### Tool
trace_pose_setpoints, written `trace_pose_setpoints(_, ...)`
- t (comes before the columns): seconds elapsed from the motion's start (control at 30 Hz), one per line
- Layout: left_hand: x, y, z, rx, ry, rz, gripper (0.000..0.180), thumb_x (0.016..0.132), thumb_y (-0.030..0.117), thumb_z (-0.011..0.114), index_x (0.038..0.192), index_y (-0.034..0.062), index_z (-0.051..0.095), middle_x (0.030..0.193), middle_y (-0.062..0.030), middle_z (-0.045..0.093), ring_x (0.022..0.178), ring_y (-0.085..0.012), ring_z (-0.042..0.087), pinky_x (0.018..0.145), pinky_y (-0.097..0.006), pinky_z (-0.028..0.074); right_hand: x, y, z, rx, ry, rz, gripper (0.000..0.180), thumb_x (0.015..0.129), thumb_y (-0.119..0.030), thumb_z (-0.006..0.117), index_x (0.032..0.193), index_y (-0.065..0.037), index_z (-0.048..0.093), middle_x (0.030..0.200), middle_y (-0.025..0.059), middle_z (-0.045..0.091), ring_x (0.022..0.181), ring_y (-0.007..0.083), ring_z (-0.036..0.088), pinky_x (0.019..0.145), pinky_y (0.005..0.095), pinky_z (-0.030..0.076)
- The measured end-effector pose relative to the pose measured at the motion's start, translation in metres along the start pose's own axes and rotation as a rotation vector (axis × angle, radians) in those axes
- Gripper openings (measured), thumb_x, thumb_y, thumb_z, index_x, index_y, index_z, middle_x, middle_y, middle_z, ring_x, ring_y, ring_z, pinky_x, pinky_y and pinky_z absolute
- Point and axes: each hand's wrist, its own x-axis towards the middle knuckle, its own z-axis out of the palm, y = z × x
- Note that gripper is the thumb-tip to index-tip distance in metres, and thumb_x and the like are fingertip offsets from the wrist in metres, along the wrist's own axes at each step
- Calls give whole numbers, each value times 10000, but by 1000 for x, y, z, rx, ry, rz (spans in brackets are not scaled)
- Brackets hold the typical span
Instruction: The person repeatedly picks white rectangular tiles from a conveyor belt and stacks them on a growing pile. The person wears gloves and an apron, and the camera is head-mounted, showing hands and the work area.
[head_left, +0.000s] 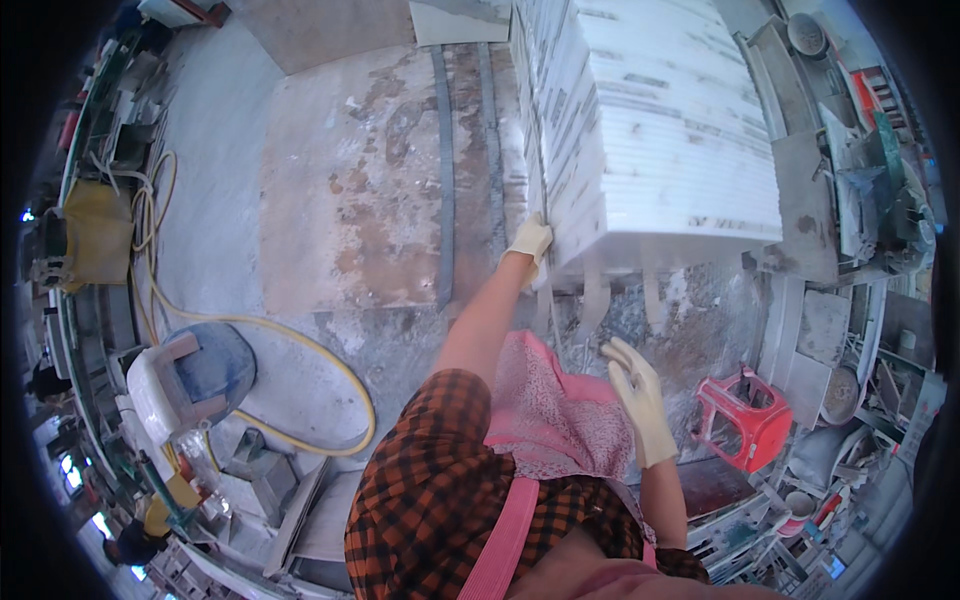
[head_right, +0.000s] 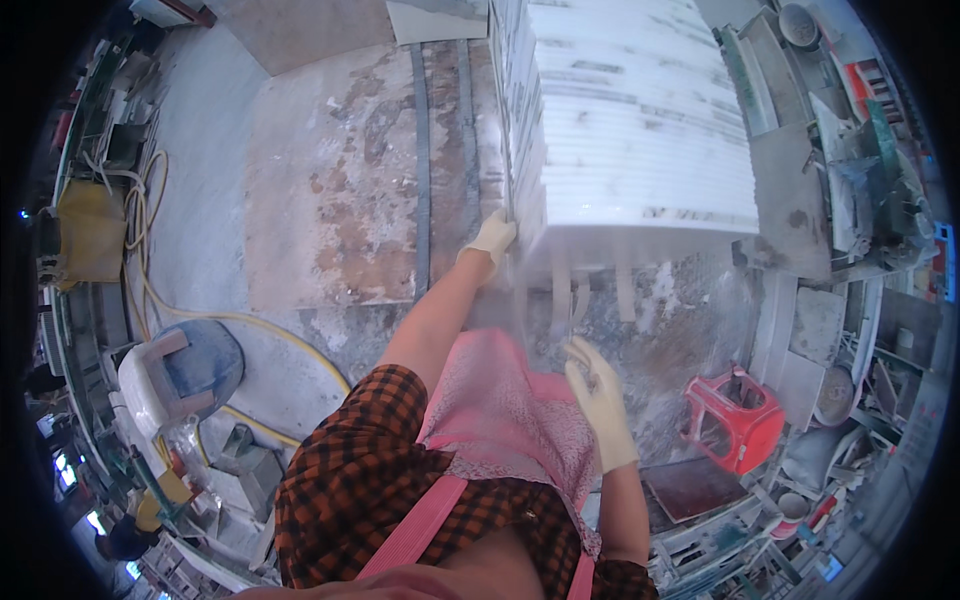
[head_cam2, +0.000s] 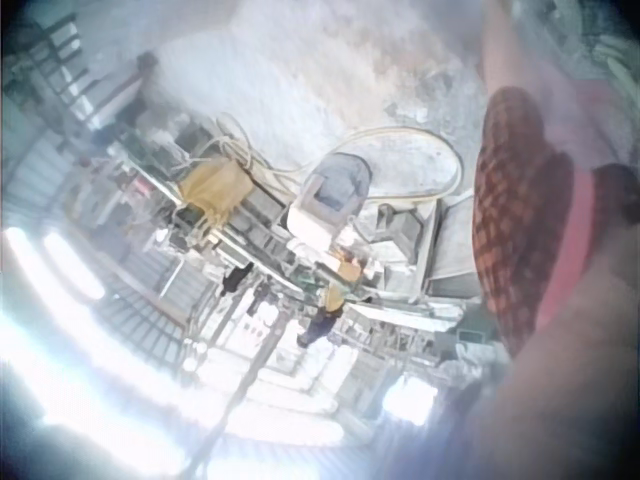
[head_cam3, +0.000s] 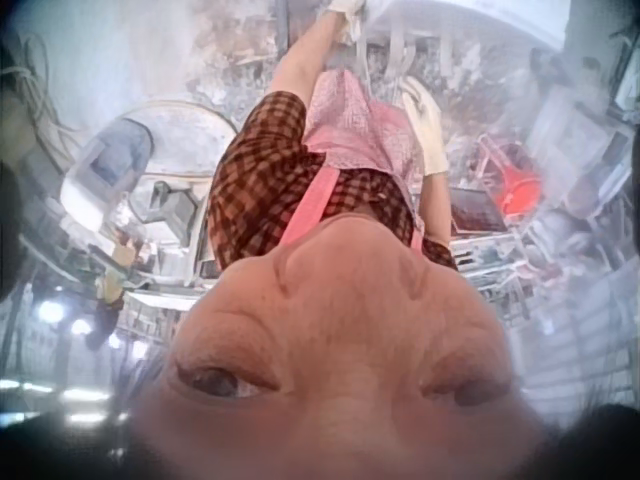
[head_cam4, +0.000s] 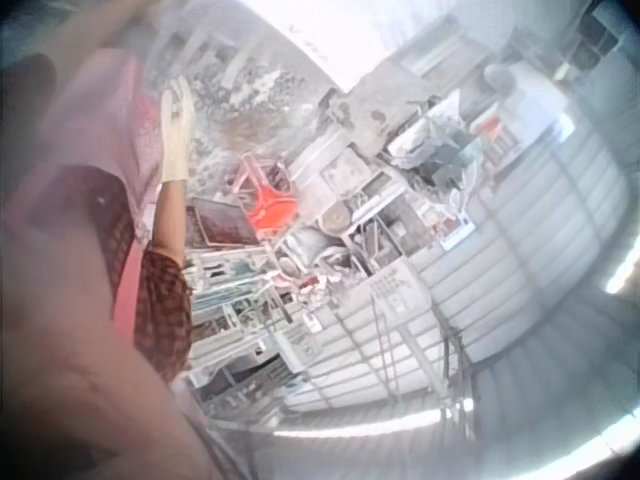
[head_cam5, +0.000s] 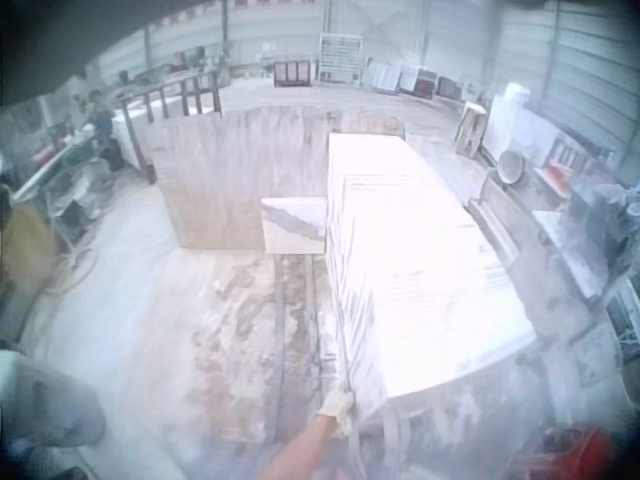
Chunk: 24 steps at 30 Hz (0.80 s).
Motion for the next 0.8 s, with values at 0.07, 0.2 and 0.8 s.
trace_pose_setpoints(0.07,-5,6,-6,2,40,-20,411,839,121,493,1221,9,591,1065,-236,658,931,-363,642,786,-431,522,13,45,10,-13,20,-92,565,913,-204,659,1395,23,473,1344,190,583,1278,259,535,1077,353,383)
trace_pose_setpoints(0.2,-20,28,-12,310,160,151,363,836,219,543,1078,-21,668,1108,-312,639,1085,-448,609,930,-482,492,46,95,36,-217,16,-175,651,899,-293,689,1426,5,449,1432,220,491,1368,306,436,1138,382,320)
trace_pose_setpoints(0.8,-99,52,-42,-223,-285,74,426,936,93,433,1343,42,552,1315,-102,606,1238,-199,539,1038,-327,408,70,118,86,-664,232,184,293,942,-375,534,1064,-122,620,987,224,670,959,452,616,823,523,481)
